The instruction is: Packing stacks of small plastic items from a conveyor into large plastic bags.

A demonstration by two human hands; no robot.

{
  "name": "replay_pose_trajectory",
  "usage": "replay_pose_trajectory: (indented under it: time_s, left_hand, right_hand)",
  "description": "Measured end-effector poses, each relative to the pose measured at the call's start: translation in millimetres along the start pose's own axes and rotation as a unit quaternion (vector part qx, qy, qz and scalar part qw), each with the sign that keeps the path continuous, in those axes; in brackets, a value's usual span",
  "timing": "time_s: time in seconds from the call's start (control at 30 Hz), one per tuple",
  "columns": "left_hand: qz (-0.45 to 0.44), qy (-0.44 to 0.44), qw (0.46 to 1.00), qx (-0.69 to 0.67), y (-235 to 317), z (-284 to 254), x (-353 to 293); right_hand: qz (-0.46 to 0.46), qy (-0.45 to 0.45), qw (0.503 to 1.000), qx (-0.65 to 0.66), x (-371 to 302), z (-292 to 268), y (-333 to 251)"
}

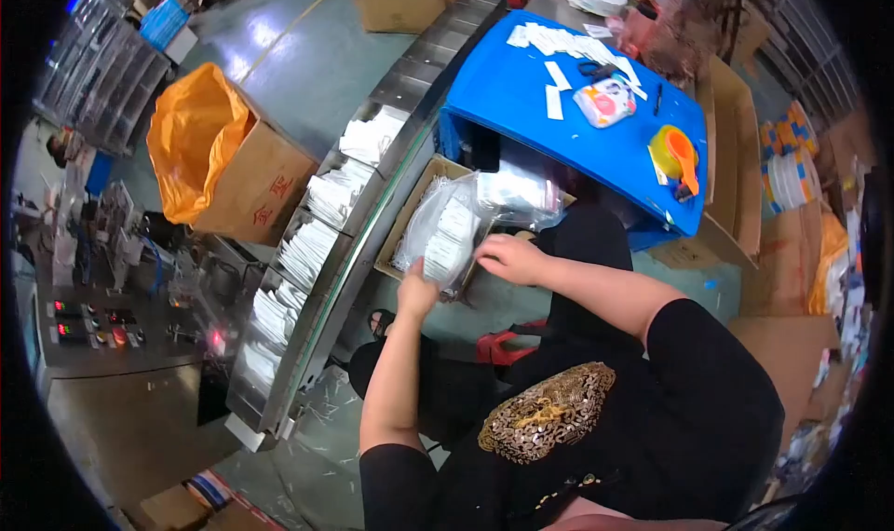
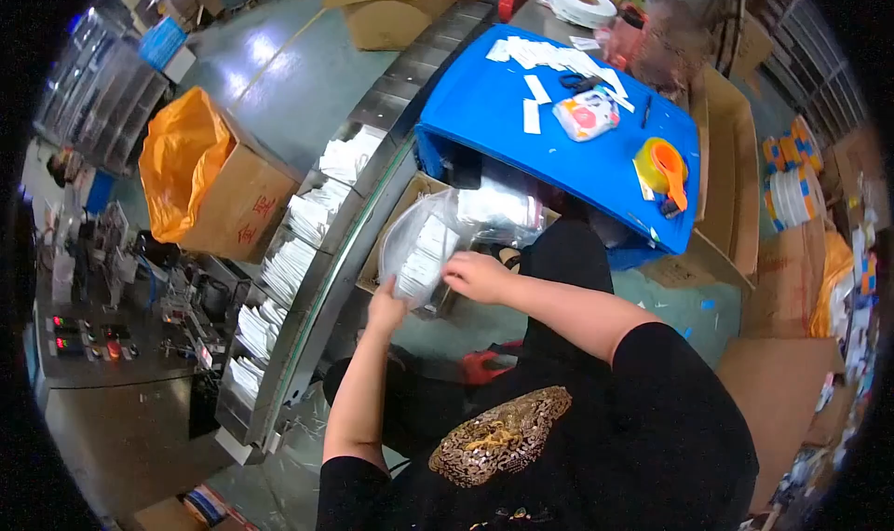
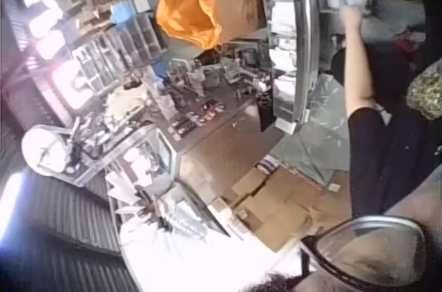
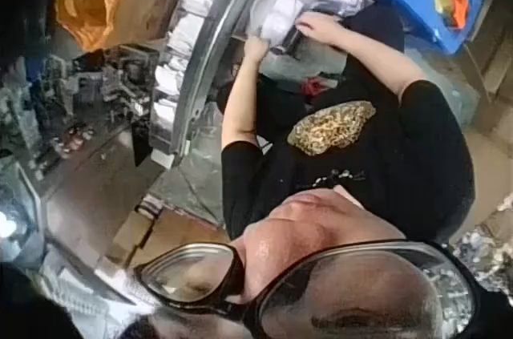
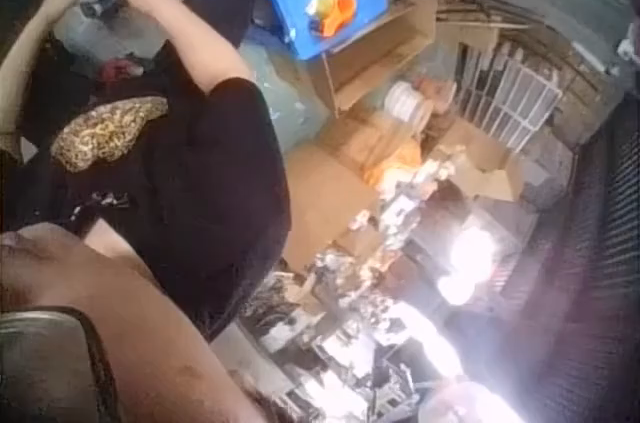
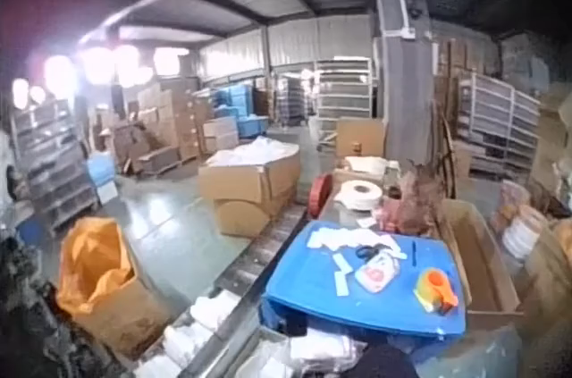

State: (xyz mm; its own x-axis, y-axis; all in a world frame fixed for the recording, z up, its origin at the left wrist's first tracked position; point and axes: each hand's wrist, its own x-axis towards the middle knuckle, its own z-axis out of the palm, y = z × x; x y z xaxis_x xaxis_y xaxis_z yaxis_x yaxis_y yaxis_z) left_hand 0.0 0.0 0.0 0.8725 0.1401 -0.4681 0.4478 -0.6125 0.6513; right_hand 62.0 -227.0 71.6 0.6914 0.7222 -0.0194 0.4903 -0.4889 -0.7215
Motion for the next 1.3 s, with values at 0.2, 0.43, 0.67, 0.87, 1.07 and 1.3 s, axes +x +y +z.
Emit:
replay_pose_trajectory:
  time_s: [0.2,0.43,0.67,0.87,1.07,1.3]
  left_hand:
    - [0.103,0.03,0.994,-0.03,-1,-18,2]
    - [0.124,0.045,0.991,-0.034,10,-27,25]
    - [0.096,-0.046,0.989,-0.099,11,-38,24]
    - [0.289,0.094,0.895,-0.326,-10,-3,25]
    - [0.257,-0.078,0.843,-0.466,-13,-22,12]
    - [0.156,0.003,0.967,-0.201,-16,-45,3]
  right_hand:
    - [-0.014,-0.15,0.962,-0.229,99,24,-9]
    - [0.084,-0.22,0.972,-0.02,183,3,-3]
    - [0.039,-0.153,0.979,0.129,277,99,-100]
    - [0.032,-0.2,0.933,0.297,289,204,-162]
    - [-0.001,-0.153,0.965,0.212,287,242,-203]
    - [-0.223,0.025,0.974,0.039,301,188,-135]
